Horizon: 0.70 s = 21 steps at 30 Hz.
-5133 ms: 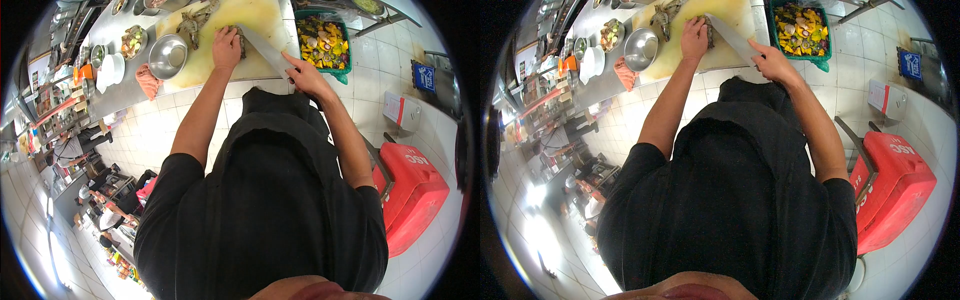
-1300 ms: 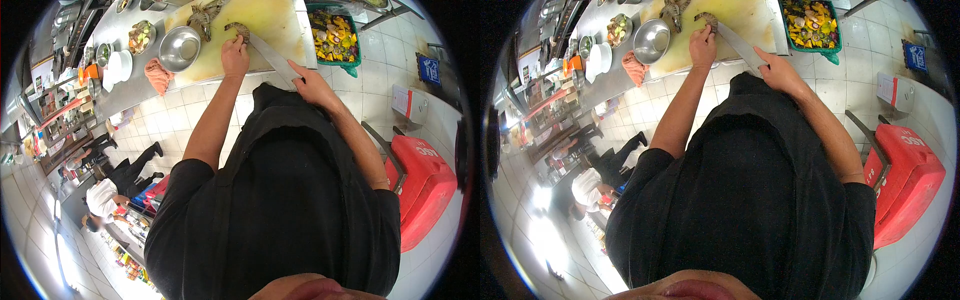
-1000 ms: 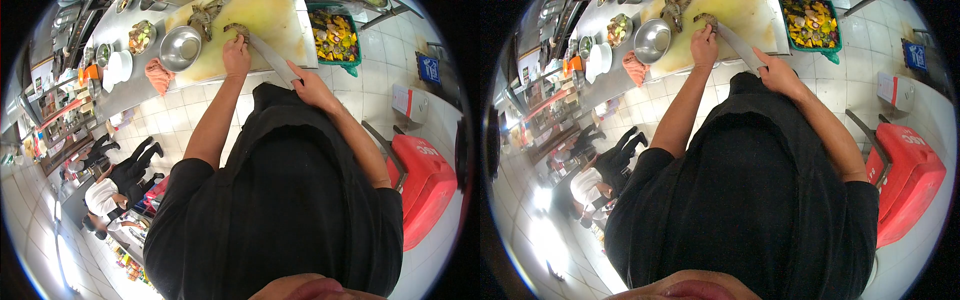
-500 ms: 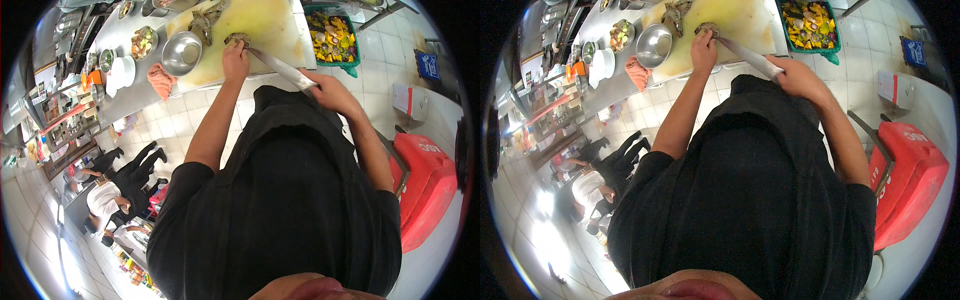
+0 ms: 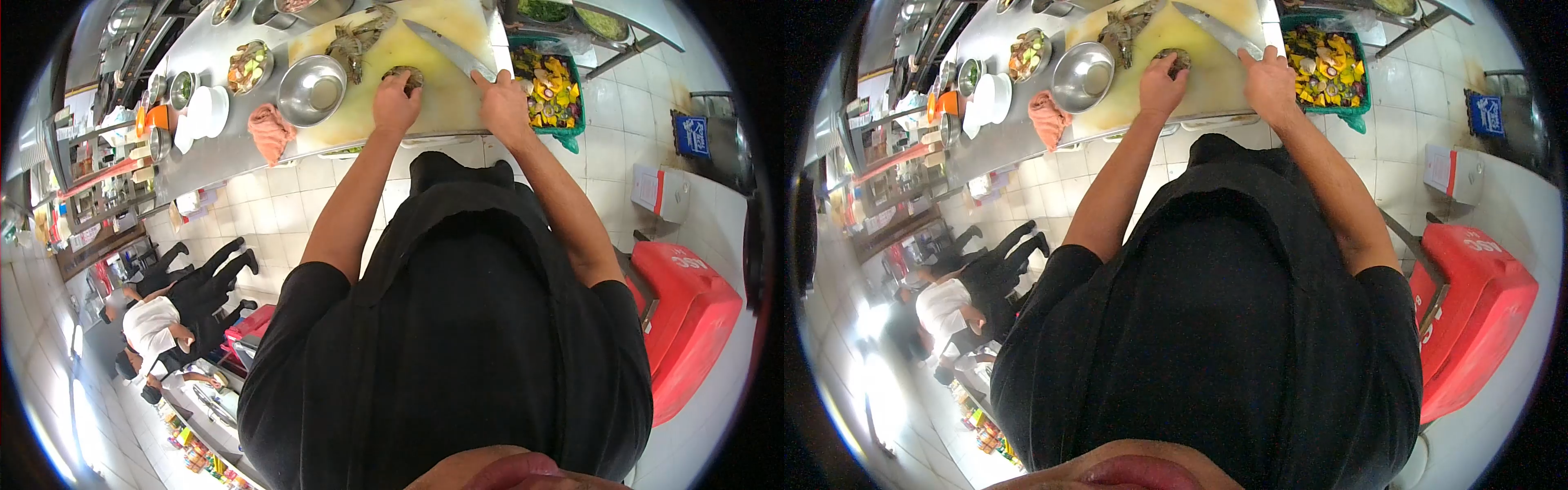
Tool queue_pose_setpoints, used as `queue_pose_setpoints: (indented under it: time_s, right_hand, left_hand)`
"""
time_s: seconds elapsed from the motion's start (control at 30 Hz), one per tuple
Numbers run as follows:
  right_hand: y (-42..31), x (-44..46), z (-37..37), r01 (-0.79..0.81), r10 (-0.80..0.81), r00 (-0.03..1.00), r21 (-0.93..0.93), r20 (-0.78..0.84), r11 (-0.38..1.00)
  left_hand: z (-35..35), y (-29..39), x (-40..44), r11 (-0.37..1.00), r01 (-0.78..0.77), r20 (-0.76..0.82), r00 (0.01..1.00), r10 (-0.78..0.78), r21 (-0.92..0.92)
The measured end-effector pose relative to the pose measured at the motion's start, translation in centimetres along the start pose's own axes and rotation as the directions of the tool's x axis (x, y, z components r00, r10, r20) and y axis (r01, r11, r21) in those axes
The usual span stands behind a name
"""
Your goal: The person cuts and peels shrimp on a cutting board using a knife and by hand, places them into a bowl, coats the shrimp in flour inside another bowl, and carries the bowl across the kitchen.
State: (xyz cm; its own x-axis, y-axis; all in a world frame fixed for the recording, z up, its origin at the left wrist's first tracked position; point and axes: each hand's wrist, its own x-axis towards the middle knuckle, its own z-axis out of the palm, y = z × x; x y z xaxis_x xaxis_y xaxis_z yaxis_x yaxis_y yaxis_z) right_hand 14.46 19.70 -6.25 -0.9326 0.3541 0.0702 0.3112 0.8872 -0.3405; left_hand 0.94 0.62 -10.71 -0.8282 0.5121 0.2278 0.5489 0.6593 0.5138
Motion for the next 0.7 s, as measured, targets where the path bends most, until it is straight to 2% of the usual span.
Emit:
queue_pose_setpoints:
  time_s: [0.07,0.17,0.27,0.33,0.37,0.47,0.57,0.67,0.7]
  right_hand:
    - [-1.3,0.4,-0.3,0.032,-0.032,0.999,-0.088,0.002,0.996]
    - [-2.5,1.8,1.7,0.152,-0.123,0.981,0.201,-0.149,0.968]
    - [-5.2,4.6,4.7,0.116,-0.124,0.992,0.349,0.002,0.93]
    - [-6.4,7.3,7.4,0.017,-0.068,0.985,0.303,0.158,0.953]
    - [-6.9,8.3,8.4,-0.028,-0.038,0.972,0.273,0.233,0.962]
    - [-8.6,9.2,7.1,-0.153,-0.025,0.897,0.365,0.441,0.918]
    - [-8.4,8.2,9.2,-0.172,-0.036,0.95,0.616,0.31,0.769]
    - [-8.5,7.4,9.7,-0.168,-0.123,0.95,0.799,0.288,0.577]
    - [-8.9,7.0,9.5,-0.15,-0.112,0.958,0.794,0.264,0.589]
  left_hand:
    - [-0.2,-0.7,-0.1,1.0,0.014,0.01,1.0,-0.014,-0.027]
    - [-0.7,-1.2,-0.2,0.995,0.029,0.011,1.0,-0.028,-0.1]
    - [-0.8,-2.3,-0.5,0.989,-0.006,-0.023,1.0,0.003,-0.147]
    - [-1.1,-2.5,-0.6,0.986,-0.006,-0.031,1.0,0.001,-0.165]
    - [-1.1,-2.6,-0.3,0.974,0.048,0.002,0.999,-0.049,-0.223]
    - [-1.9,-2.8,-0.3,0.909,0.211,0.109,0.977,-0.184,-0.36]
    - [-2.3,-3.4,-0.1,0.826,0.31,0.162,0.951,-0.264,-0.471]
    - [-1.3,-5.0,-0.2,0.686,0.379,0.209,0.924,-0.322,-0.621]
    - [-1.7,-4.9,-0.1,0.613,0.419,0.25,0.905,-0.345,-0.67]
